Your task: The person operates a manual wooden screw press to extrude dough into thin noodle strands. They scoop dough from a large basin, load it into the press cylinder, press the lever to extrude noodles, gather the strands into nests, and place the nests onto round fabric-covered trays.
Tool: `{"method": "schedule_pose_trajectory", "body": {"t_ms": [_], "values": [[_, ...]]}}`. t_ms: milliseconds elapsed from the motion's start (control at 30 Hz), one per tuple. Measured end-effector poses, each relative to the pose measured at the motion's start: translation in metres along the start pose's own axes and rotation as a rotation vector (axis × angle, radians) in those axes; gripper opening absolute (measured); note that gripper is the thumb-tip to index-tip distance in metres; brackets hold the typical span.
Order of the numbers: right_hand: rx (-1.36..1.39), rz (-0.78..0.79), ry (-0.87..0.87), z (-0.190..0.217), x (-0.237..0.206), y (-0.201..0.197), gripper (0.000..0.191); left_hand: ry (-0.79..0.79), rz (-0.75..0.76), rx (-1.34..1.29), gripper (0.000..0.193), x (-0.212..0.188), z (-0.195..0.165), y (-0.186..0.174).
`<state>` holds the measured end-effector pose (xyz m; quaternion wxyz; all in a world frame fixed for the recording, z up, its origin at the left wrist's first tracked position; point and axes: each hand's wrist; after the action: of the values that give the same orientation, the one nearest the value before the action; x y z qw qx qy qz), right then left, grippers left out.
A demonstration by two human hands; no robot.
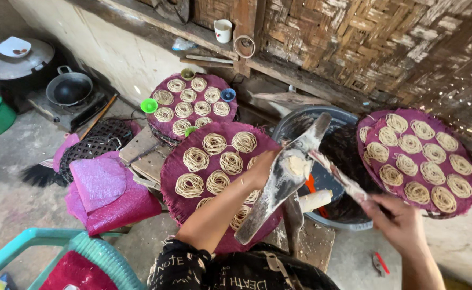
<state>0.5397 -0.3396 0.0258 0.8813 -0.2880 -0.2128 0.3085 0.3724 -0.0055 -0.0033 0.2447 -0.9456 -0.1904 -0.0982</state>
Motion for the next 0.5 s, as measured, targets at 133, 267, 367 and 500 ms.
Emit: {"method": "schedule_pose_trajectory", "body": {"t_ms": [133, 267, 367, 500], "values": [[-0.226, -0.057, -0.196, 0.008, -0.002, -0.006, 0.026, 0.028, 0.02, -0.032, 0.05, 0.0, -0.002, 0.0], [-0.022, 0.072, -0.3, 0.017, -0.01, -0.002, 0.02, 0.03, -0.026, -0.029, 0.053, 0.0, 0.001, 0.0], [0.102, 0.072, -0.069, 0.028, -0.011, 0.003, 0.021, -0.018, -0.013, 0.002, 0.056, 0.002, 0.0, 0.006], [-0.309, -0.16, -0.355, 0.052, -0.011, 0.008, 0.024, 0.068, -0.012, -0.015, 0.061, 0.001, -0.005, 0.01]]}}
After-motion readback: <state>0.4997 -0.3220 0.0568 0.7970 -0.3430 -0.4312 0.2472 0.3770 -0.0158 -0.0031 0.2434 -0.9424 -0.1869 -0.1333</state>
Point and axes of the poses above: each hand's wrist, its own x-axis towards the middle knuckle, its own y-axis out of the palm, z = x × y, and after that the axes turned 1 degree about x, right-handed
